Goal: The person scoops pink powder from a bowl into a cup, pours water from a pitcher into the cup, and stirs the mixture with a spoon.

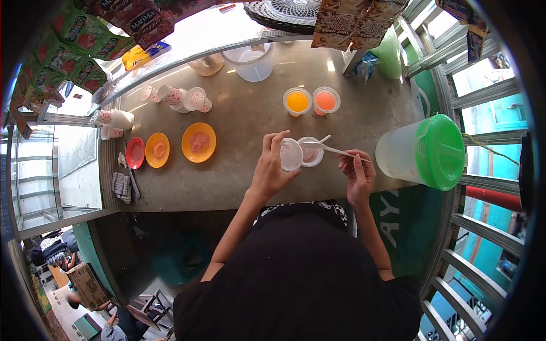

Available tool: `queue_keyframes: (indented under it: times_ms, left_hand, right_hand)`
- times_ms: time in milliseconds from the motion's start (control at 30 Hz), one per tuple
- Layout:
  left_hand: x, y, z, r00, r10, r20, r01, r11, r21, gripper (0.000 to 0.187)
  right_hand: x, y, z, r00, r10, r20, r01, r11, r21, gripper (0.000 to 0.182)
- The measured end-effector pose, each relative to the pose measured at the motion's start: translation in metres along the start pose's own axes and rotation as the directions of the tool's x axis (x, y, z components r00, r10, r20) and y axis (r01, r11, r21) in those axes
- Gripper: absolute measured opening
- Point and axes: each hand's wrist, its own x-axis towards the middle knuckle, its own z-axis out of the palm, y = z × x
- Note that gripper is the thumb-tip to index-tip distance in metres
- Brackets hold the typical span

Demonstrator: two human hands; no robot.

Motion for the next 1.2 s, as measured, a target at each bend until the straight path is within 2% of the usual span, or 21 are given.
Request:
queue_keyframes:
  times_ms: [133,200,233,300,433,500,600,867,933,1133,1200]
  left_hand:
    - [0.0,0.002,0.0,1.0,-0.001,0.012,0.0,1.0,0.006,0.089]
    - [0.001,0.004,-0.001,1.0,0.0,0.013,0.0,1.0,0.004,0.089]
    - [0.001,0.005,-0.001,1.0,-0.001,0.014,0.001,1.0,0.001,0.089]
    - [0.001,0.007,-0.002,1.0,0.004,0.008,-0.004,1.0,0.004,0.089]
    - [0.001,0.006,0.0,1.0,0.021,-0.001,-0.021,1.0,0.005,0.088]
    - [0.001,0.005,0.001,1.0,0.026,-0.005,-0.026,1.0,0.007,0.088]
    - [0.001,0.004,0.001,1.0,0.022,0.0,-0.022,1.0,0.004,0.088]
    - [-0.001,0.0,0.001,1.0,-0.014,0.023,0.014,1.0,-0.008,0.088]
    - [-0.001,-0.001,0.001,0.998,-0.058,0.025,0.06,0.996,-0.067,0.086]
    - [0.0,0.001,-0.002,0.997,-0.066,0.029,0.068,0.995,-0.067,0.086]
    - [0.0,0.0,-0.001,0.999,-0.039,0.021,0.04,0.998,-0.038,0.087]
  right_hand:
    - [0.001,0.006,0.013,0.993,-0.024,0.116,0.032,0.997,-0.072,0.021]
    - [0.003,0.011,0.017,0.959,-0.076,0.274,0.139,0.966,-0.218,0.019]
    - [0.003,0.014,0.021,0.958,-0.075,0.275,0.138,0.966,-0.217,0.019]
    - [0.004,0.02,0.027,0.942,-0.152,0.299,0.244,0.922,-0.3,0.018]
    - [0.005,0.024,0.031,0.968,-0.081,0.238,0.154,0.938,-0.309,0.019]
    - [0.005,0.021,0.029,0.987,0.107,0.119,-0.084,0.979,-0.186,0.021]
    - [0.003,0.02,0.024,0.985,0.162,0.064,-0.157,0.984,-0.086,0.024]
    - [0.004,0.003,-0.005,0.991,0.132,0.009,-0.131,0.988,-0.077,0.024]
    - [0.006,0.001,-0.011,0.994,0.113,0.0,-0.112,0.99,-0.085,0.024]
    - [0.007,-0.003,-0.011,0.997,0.072,0.016,-0.071,0.995,-0.064,0.024]
    - [0.007,-0.005,-0.008,0.994,0.06,0.092,-0.058,0.998,-0.032,0.023]
